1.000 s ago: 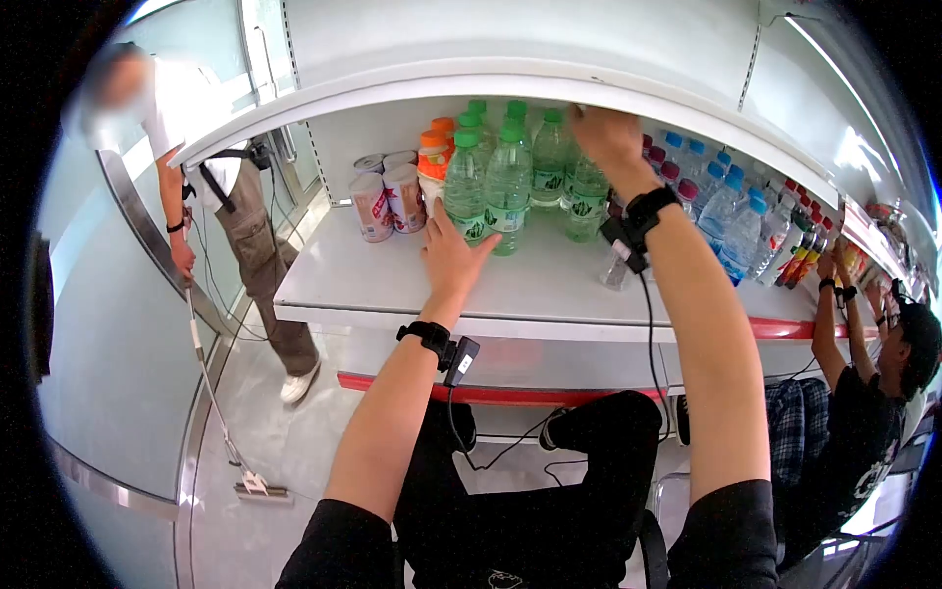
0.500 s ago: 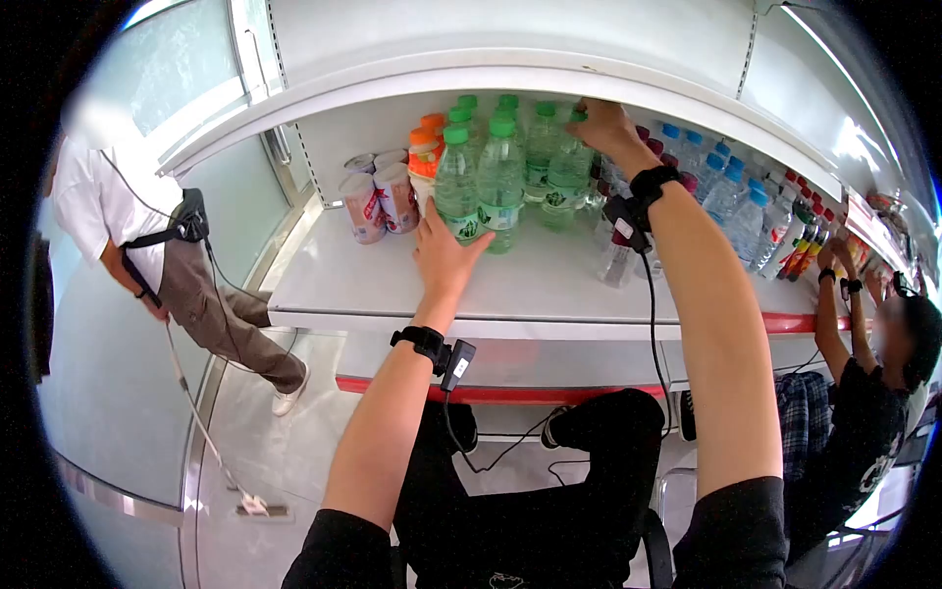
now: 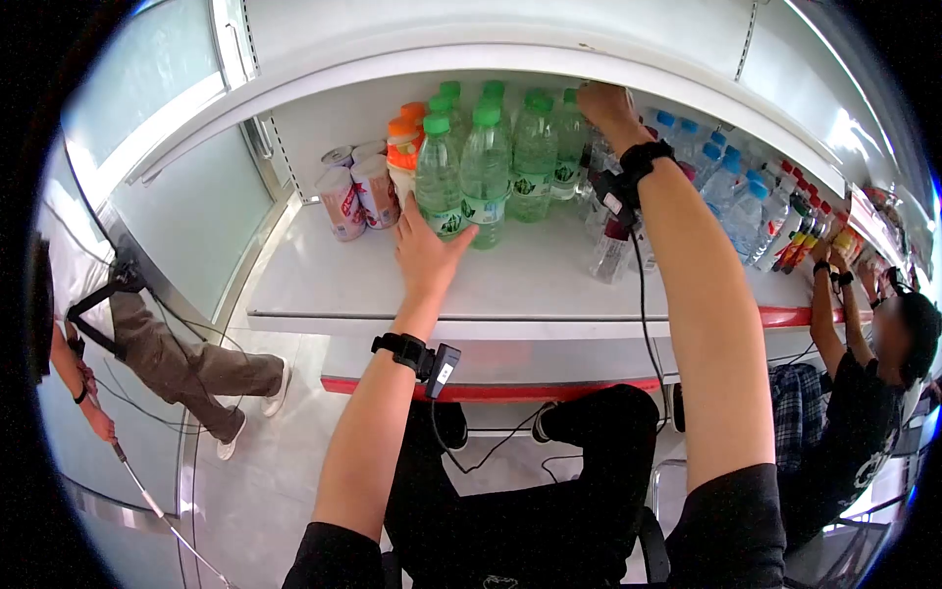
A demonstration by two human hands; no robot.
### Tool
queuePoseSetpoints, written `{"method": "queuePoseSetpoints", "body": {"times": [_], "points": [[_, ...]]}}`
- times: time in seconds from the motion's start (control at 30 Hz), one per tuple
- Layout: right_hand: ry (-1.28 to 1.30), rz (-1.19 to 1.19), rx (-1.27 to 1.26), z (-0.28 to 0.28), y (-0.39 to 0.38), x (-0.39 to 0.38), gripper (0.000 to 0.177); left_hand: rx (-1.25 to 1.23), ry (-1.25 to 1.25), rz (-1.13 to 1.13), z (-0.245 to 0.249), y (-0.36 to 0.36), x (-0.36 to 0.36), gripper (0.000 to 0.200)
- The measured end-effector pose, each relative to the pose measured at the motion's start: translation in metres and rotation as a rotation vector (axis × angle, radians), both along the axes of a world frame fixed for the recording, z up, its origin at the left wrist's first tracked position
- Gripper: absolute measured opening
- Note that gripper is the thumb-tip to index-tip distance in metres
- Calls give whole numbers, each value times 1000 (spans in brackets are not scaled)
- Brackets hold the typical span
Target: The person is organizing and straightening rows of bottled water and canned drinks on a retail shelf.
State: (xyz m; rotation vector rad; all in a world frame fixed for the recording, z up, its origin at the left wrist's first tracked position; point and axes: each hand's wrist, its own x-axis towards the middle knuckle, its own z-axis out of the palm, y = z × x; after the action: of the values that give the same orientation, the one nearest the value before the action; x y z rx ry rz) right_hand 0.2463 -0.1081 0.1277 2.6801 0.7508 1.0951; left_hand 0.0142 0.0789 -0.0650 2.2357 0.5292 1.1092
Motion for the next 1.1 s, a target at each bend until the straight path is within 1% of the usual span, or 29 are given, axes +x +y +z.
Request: {"method": "queuePoseSetpoints", "body": {"times": [0.07, 0.1, 0.17, 0.2, 0.27, 0.3, 0.37, 0.4, 0.47, 0.57, 0.7, 0.77, 0.8, 0.87, 0.97, 1.0, 1.07, 1.1], "points": [[472, 94, 426, 4, 0, -17, 49, 4, 9, -6, 1, 1, 0, 109], [474, 96, 428, 0, 2, -9, 49, 6, 11, -4, 2, 1, -1, 109], [608, 150, 380, -3, 5, -1, 51, -13, 7, -14, 3, 0, -1, 109], [607, 148, 380, -4, 4, -2, 51, -13, 7, -15, 4, 0, -1, 109], [418, 174, 283, -6, 4, -9, 48, -16, 13, -13, 4, 1, -1, 109], [419, 176, 280, -2, 5, -14, 48, -19, 13, -11, 4, 1, -3, 109], [480, 124, 204, 8, 7, -25, 46, -2, 17, -10, 4, 1, -3, 108], [478, 121, 202, 12, 6, -34, 46, -5, 15, -13, 3, 1, -2, 108], [583, 133, 271, 14, 1, -49, 42, 10, -11, -6, 3, 0, -2, 108], [569, 139, 195, 15, -8, -52, 39, -22, 16, -14, 5, 1, -2, 108], [570, 108, 206, 15, -17, -67, 37, -15, 21, -5, 6, 1, -2, 109], [602, 187, 251, 17, -19, -80, 39, -25, -35, -46, 3, 2, -1, 109], [602, 187, 251, 18, -18, -88, 39, -25, -34, -46, 0, 4, 1, 109], [608, 219, 247, 19, -13, -100, 41, -86, -117, -93, -3, 6, 2, 109], [692, 261, 277, 18, -5, -105, 43, -69, -105, -79, -3, 6, 0, 108], [687, 265, 282, 15, -3, -105, 43, -63, -109, -78, -3, 6, 0, 108], [682, 353, 400, 9, 1, -105, 45, -86, -147, -95, -2, 6, 1, 108], [640, 314, 342, 8, 4, -105, 48, -80, -160, -95, -2, 6, 1, 108]]}}
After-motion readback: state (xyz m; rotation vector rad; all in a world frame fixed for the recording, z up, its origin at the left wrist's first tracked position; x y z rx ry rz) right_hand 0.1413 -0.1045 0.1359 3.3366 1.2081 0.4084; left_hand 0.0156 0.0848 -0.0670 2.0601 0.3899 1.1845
